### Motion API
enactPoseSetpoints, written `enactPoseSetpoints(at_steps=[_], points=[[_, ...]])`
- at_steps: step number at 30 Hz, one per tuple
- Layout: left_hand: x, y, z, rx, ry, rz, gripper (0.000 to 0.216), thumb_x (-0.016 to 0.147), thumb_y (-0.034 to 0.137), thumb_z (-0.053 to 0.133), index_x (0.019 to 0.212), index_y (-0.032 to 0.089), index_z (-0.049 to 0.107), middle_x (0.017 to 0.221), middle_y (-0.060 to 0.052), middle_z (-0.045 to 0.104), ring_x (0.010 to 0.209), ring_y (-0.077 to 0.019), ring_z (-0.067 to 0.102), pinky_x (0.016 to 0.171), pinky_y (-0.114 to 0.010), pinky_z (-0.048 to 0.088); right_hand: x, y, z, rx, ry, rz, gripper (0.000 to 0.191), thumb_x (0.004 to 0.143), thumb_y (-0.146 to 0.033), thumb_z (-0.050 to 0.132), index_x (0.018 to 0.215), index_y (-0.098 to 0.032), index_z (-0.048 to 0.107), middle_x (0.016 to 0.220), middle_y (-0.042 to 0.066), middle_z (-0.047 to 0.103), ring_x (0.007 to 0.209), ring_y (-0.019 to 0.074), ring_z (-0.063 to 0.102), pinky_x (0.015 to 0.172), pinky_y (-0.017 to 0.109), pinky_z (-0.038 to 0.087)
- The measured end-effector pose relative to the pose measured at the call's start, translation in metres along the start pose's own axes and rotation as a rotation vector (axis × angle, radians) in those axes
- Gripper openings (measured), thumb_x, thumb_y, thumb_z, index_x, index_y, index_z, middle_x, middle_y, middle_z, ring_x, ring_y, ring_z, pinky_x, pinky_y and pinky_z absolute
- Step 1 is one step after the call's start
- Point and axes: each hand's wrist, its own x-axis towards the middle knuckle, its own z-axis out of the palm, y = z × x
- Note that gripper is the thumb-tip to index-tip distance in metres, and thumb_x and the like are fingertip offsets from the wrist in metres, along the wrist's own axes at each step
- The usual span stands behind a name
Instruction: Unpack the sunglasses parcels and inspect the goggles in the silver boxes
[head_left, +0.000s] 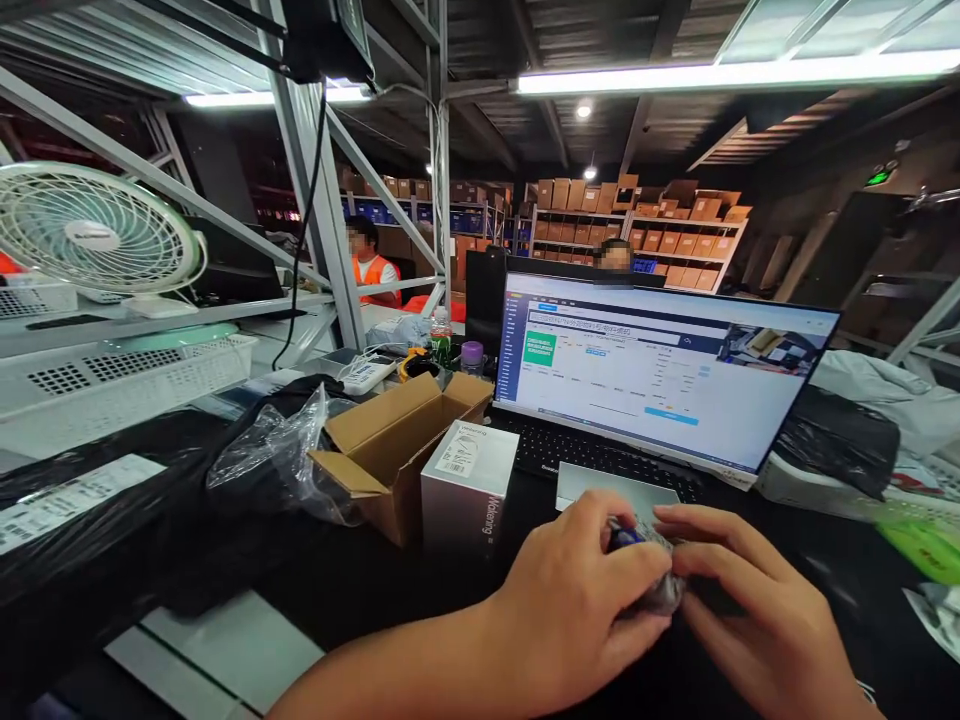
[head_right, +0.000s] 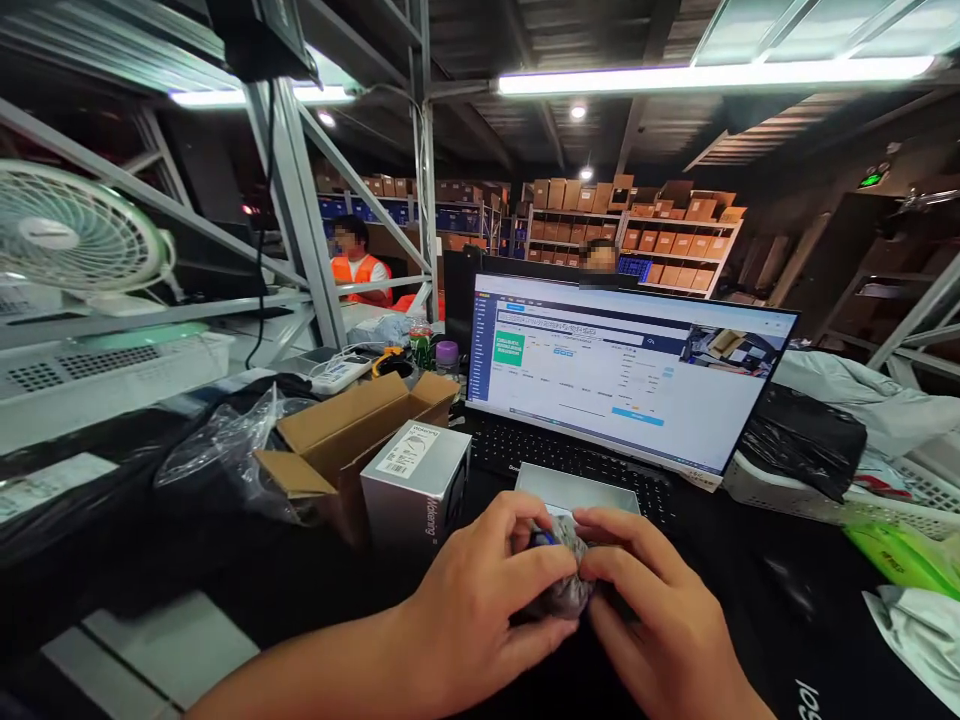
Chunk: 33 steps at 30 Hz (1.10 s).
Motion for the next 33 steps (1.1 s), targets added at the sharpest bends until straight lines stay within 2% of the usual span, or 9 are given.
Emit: enactPoseSetpoints(at_steps=[6,8,12,19,22,25,28,31,33], points=[[0.006,-0.008,-0.013,0.064,-0.187,0.164,0.036,0.082,0.052,0.077,0.096,0.022,0.063,0.116,-0.003,0.058,0.094,-0.0171,0.061,0.076,-0.027,0.051,-0.005,0.002,-0.013,-0.047,-0.346,-0.124,0.041,0.091,-0.009,0.051,0.125,-0.029,0.065,0.133,0.011,0.064,0.113,0.0217,0.071,0.085,0.024,0.064],[0.008,-0.012,-0.017,0.093,-0.197,0.197,0.040,0.080,0.054,0.078,0.092,0.020,0.063,0.111,-0.003,0.060,0.092,-0.0166,0.061,0.073,-0.026,0.049,-0.003,0.001,-0.014,-0.093,-0.388,-0.150,0.044,0.089,-0.008,0.049,0.124,-0.028,0.066,0.138,0.011,0.063,0.115,0.0233,0.071,0.083,0.026,0.065],[0.011,-0.019,-0.025,0.121,-0.137,0.181,0.033,0.087,0.050,0.073,0.084,0.018,0.062,0.104,-0.001,0.060,0.086,-0.0134,0.057,0.068,-0.026,0.044,0.002,0.002,-0.019,-0.181,-0.297,-0.193,0.035,0.087,-0.010,0.049,0.109,-0.027,0.069,0.130,0.013,0.068,0.108,0.0254,0.073,0.076,0.030,0.067],[0.011,-0.027,-0.019,0.260,0.001,0.071,0.019,0.093,0.034,0.067,0.082,0.020,0.062,0.097,-0.003,0.060,0.085,-0.0172,0.055,0.065,-0.029,0.045,-0.011,0.027,-0.026,-0.236,-0.211,0.038,0.020,0.095,-0.023,0.051,0.106,-0.028,0.066,0.120,0.010,0.070,0.095,0.0236,0.074,0.075,0.032,0.064],[0.009,-0.023,-0.009,0.148,0.046,-0.082,0.015,0.095,0.032,0.064,0.087,0.020,0.060,0.104,-0.007,0.061,0.091,-0.0201,0.059,0.074,-0.033,0.053,-0.015,0.033,-0.021,-0.171,-0.222,0.104,0.018,0.098,-0.020,0.047,0.104,-0.029,0.062,0.116,0.007,0.071,0.091,0.0191,0.075,0.072,0.026,0.062],[0.007,-0.020,0.003,-0.056,0.056,-0.192,0.009,0.099,0.022,0.048,0.100,0.019,0.057,0.127,-0.014,0.057,0.115,-0.0253,0.060,0.095,-0.042,0.054,-0.016,0.036,-0.012,-0.134,-0.141,0.127,0.017,0.096,-0.018,0.049,0.103,-0.029,0.060,0.112,0.005,0.073,0.093,0.0183,0.075,0.076,0.025,0.062],[0.005,-0.021,0.015,-0.284,0.023,-0.191,0.022,0.099,0.023,0.047,0.121,0.018,0.050,0.146,-0.020,0.046,0.140,-0.0278,0.046,0.113,-0.046,0.044,-0.011,0.034,-0.001,-0.066,-0.035,0.125,0.028,0.092,-0.008,0.048,0.107,-0.028,0.062,0.106,0.004,0.073,0.094,0.0179,0.074,0.081,0.027,0.061],[0.004,-0.025,0.028,-0.404,0.046,-0.219,0.054,0.092,0.034,0.065,0.138,0.018,0.040,0.153,-0.020,0.042,0.146,-0.0300,0.039,0.120,-0.048,0.035,-0.001,0.026,0.007,0.066,0.033,0.130,0.039,0.089,-0.002,0.047,0.110,-0.027,0.067,0.102,0.004,0.071,0.091,0.0168,0.072,0.077,0.027,0.060],[0.004,-0.026,0.036,-0.450,0.088,-0.304,0.071,0.085,0.033,0.074,0.145,0.021,0.037,0.154,-0.018,0.042,0.145,-0.0314,0.041,0.122,-0.049,0.031,0.005,0.021,0.009,0.162,0.039,0.125,0.041,0.087,0.000,0.046,0.105,-0.027,0.072,0.100,0.004,0.071,0.088,0.0161,0.072,0.074,0.026,0.059]])
